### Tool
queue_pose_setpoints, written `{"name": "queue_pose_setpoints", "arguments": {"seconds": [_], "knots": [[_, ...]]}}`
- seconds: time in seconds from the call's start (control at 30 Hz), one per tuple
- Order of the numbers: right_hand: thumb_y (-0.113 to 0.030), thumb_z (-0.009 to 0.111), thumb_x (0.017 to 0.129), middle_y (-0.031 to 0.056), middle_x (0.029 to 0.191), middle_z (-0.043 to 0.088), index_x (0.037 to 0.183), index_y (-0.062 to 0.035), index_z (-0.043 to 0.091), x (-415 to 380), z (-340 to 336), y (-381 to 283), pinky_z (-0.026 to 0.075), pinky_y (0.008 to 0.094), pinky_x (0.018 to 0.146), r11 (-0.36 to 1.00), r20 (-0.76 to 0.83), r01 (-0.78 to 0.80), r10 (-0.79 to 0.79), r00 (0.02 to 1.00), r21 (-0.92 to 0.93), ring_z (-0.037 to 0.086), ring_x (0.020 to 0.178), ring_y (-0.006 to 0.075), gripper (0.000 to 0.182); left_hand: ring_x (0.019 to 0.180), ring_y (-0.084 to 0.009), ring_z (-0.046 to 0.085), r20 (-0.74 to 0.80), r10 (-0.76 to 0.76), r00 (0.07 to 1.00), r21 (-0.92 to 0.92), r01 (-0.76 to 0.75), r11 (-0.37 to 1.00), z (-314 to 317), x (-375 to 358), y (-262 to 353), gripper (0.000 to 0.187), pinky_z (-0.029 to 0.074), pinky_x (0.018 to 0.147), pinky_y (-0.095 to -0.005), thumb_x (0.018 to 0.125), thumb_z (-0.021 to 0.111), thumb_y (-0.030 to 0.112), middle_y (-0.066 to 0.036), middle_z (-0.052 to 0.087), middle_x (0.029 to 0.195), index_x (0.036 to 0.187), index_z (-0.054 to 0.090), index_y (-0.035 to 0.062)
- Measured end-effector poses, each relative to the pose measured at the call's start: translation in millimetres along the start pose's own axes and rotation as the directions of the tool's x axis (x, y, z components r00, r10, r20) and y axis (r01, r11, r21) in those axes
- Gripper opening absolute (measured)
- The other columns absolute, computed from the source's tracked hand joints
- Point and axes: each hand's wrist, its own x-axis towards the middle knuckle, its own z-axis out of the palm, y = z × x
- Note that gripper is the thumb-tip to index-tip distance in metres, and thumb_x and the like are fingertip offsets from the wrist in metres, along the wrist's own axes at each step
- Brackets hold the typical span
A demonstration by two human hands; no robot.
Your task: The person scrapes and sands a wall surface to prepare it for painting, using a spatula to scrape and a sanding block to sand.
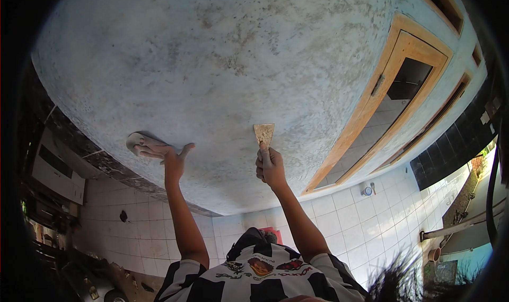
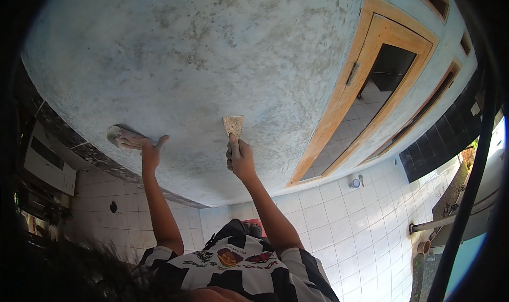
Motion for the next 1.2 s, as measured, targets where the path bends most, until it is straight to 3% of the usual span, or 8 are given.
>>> {"name": "queue_pose_setpoints", "arguments": {"seconds": [0.1, 0.2, 0.4, 0.47, 0.67, 0.8, 0.87, 1.2], "knots": [[-0.048, 0.051, 0.107, -0.0053, 0.057, 0.035, 0.077, -0.0110, 0.044, 5.3, -11.4, 23.6, 0.024, 0.0253, 0.038, 0.998, -0.028, 0.049, -0.050, 0.998, -0.035, 0.029, 0.041, 0.0043, 0.049, 0.100, -0.0379, 0.065, -0.070, 0.050, 0.996, -0.011, -0.051, 0.999, 1.9, 0.7, -3.4, 0.074, 0.044, 0.099, -0.0498, 0.083, 0.081, 0.052, -0.027, 0.071, 0.109, 0.111, 0.065, -0.0147], [-0.048, 0.051, 0.108, -0.0052, 0.058, 0.035, 0.078, -0.0106, 0.044, 6.5, -9.0, 13.2, 0.025, 0.0249, 0.038, 0.998, 0.001, 0.060, -0.060, 0.998, -0.038, 0.030, 0.042, 0.0045, 0.048, 0.101, -0.0390, 0.065, 0.032, -0.085, 0.996, 0.046, 0.084, 0.995, -4.9, -1.9, 14.8, 0.072, 0.043, 0.101, -0.0506, 0.084, 0.081, 0.050, -0.027, 0.071, 0.109, 0.111, 0.065, -0.0145], [-0.048, 0.051, 0.108, -0.0049, 0.058, 0.036, 0.077, -0.0104, 0.045, 10.4, 2.6, -30.4, 0.025, 0.0244, 0.039, 0.991, 0.018, 0.115, -0.114, 0.993, -0.061, 0.030, 0.042, 0.0044, 0.049, 0.100, -0.0379, 0.065, -0.016, 0.053, 0.998, -0.065, -0.054, 0.996, 1.2, -0.1, 0.3, 0.072, 0.042, 0.102, -0.0509, 0.085, 0.079, 0.052, -0.027, 0.071, 0.106, 0.110, 0.066, -0.0143], [-0.048, 0.052, 0.107, -0.0050, 0.058, 0.035, 0.076, -0.0103, 0.046, 7.3, -7.6, -9.9, 0.025, 0.0247, 0.038, 0.993, 0.002, 0.105, -0.106, 0.994, -0.061, 0.029, 0.042, 0.0045, 0.049, 0.088, -0.0334, 0.058, -0.097, 0.060, 0.993, 0.004, -0.060, 0.998, 3.0, -7.4, 10.1, 0.057, 0.046, 0.093, -0.0453, 0.087, 0.082, 0.038, -0.022, 0.069, 0.100, 0.106, 0.065, -0.0137], [-0.049, 0.054, 0.106, -0.0050, 0.057, 0.036, 0.074, -0.0106, 0.044, 1.6, -17.6, 13.4, 0.024, 0.0255, 0.037, 0.999, -0.035, -0.036, 0.035, 0.999, -0.027, 0.030, 0.040, 0.0051, 0.051, 0.096, -0.0357, 0.061, -0.010, -0.010, 1.000, 0.023, 0.010, 1.000, 2.5, -0.6, -2.5, 0.075, 0.043, 0.099, -0.0483, 0.087, 0.077, 0.053, -0.028, 0.069, 0.109, 0.109, 0.063, -0.0172], [-0.049, 0.054, 0.106, -0.0043, 0.057, 0.038, 0.075, -0.0097, 0.045, -0.1, -18.5, 17.6, 0.025, 0.0260, 0.037, 1.000, -0.048, -0.001, 0.000, 0.999, -0.022, 0.033, 0.040, 0.0058, 0.051, 0.099, -0.0369, 0.060, -0.011, 0.005, 1.000, -0.021, -0.005, 1.000, 2.7, -7.6, 8.8, 0.078, 0.041, 0.102, -0.0496, 0.087, 0.077, 0.054, -0.029, 0.068, 0.114, 0.113, 0.061, -0.0178], [-0.048, 0.054, 0.106, -0.0040, 0.057, 0.039, 0.076, -0.0093, 0.045, 1.9, -21.2, 22.4, 0.026, 0.0260, 0.037, 0.998, -0.057, 0.010, -0.013, 0.998, -0.057, 0.033, 0.040, 0.0060, 0.050, 0.095, -0.0338, 0.058, -0.100, 0.068, 0.993, 0.004, -0.068, 0.998, 4.5, -7.1, 8.3, 0.064, 0.045, 0.096, -0.0448, 0.089, 0.080, 0.041, -0.024, 0.068, 0.108, 0.111, 0.062, -0.0162], [-0.046, 0.054, 0.107, -0.0033, 0.057, 0.040, 0.076, -0.0082, 0.047, 0.9, -30.0, 19.8, 0.029, 0.0261, 0.039, 0.986, -0.026, 0.065, -0.069, 0.997, -0.153, 0.035, 0.042, 0.0065, 0.049, 0.090, -0.0361, 0.059, -0.086, 0.098, 0.991, -0.061, -0.103, 0.993, 7.2, -4.0, -0.6, 0.064, 0.045, 0.096, -0.0461, 0.090, 0.079, 0.043, -0.024, 0.069, 0.104, 0.109, 0.062, -0.0161]]}}
